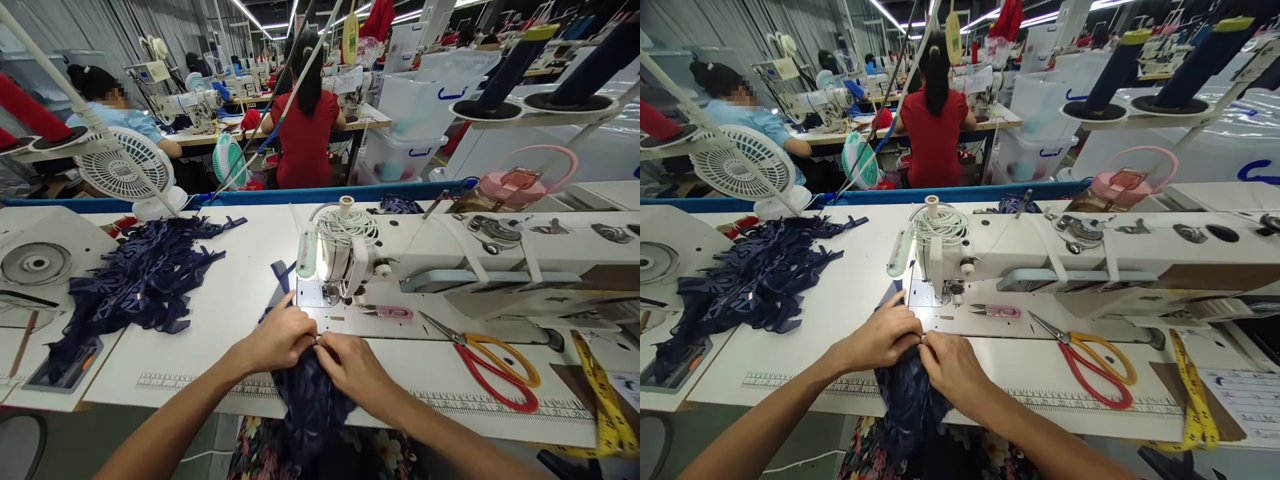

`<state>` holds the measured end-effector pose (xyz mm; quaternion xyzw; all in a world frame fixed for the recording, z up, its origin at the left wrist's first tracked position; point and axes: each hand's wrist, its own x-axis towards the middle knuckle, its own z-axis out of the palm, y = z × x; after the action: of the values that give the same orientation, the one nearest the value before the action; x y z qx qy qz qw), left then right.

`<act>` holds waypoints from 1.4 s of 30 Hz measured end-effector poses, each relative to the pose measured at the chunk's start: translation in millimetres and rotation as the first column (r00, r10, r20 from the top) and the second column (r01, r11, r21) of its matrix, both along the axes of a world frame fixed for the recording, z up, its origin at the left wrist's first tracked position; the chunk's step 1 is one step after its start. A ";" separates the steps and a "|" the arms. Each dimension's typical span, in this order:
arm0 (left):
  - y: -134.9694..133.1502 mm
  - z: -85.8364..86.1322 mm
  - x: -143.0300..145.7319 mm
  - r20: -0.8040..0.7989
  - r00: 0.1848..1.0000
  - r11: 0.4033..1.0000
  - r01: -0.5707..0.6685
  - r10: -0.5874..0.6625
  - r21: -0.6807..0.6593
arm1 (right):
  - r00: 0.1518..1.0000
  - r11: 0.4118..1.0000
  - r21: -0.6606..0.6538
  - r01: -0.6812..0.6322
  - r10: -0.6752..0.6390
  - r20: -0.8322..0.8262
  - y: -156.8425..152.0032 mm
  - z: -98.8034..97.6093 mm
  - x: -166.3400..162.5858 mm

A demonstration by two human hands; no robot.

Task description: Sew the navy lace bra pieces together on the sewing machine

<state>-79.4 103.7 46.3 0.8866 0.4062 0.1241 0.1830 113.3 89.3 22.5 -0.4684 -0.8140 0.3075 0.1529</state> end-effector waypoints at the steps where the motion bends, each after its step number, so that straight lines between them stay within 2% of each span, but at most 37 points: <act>1: 6.4 3.3 -0.8 -0.030 1.000 1.000 -0.008 0.008 -0.014 | 1.000 1.000 -0.001 -0.014 0.014 0.005 8.4 -0.8 -2.5; 5: 44.0 7.5 3.5 -0.154 0.985 0.997 -0.074 0.072 -0.012 | 0.999 1.000 0.007 -0.020 0.020 0.032 41.2 -3.9 -4.3; 9: 70.8 -0.9 14.9 -0.149 0.970 0.981 -0.183 0.192 0.069 | 0.997 0.990 0.140 0.015 -0.026 0.074 48.4 -11.2 8.5; 11: 68.0 -8.2 20.8 -0.128 0.948 0.954 -0.276 0.290 0.121 | 0.996 0.956 0.288 -0.057 0.037 0.075 43.6 -16.9 15.9; 14: 44.2 -22.5 28.4 -0.068 0.923 0.903 -0.352 0.378 0.245 | 0.989 0.853 0.501 -0.145 0.122 0.079 37.2 -23.0 23.5; 18: 8.0 -41.5 29.8 -0.004 0.981 0.931 -0.185 0.196 0.314 | 0.979 0.794 0.574 -0.202 0.187 0.086 37.0 -22.8 30.7; 21: 0.5 -47.0 22.7 -0.031 0.985 0.948 -0.152 0.167 0.279 | 0.967 0.757 0.603 -0.252 0.227 0.118 38.5 -23.0 36.0; 24: 9.5 -44.8 14.6 -0.052 0.987 0.971 -0.138 0.151 0.198 | 0.969 0.742 0.624 -0.245 0.216 0.123 39.9 -25.2 38.6; 27: 24.8 -40.6 10.0 -0.003 0.997 0.986 -0.082 0.083 0.143 | 0.972 0.742 0.629 -0.232 0.197 0.125 42.4 -25.6 38.7; 31: 37.9 -39.1 9.8 0.069 0.997 0.990 -0.030 0.021 0.135 | 0.978 0.753 0.623 -0.210 0.155 0.142 44.0 -24.4 39.9; 42: 46.8 -44.5 8.6 0.090 0.996 0.995 -0.007 -0.002 0.097 | 0.980 0.747 0.637 -0.191 0.104 0.172 44.5 -31.4 41.3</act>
<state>-70.8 150.5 1.8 0.8876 0.3920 0.1837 0.1576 154.7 133.8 -8.8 -0.3386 -0.9124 -0.0127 0.2296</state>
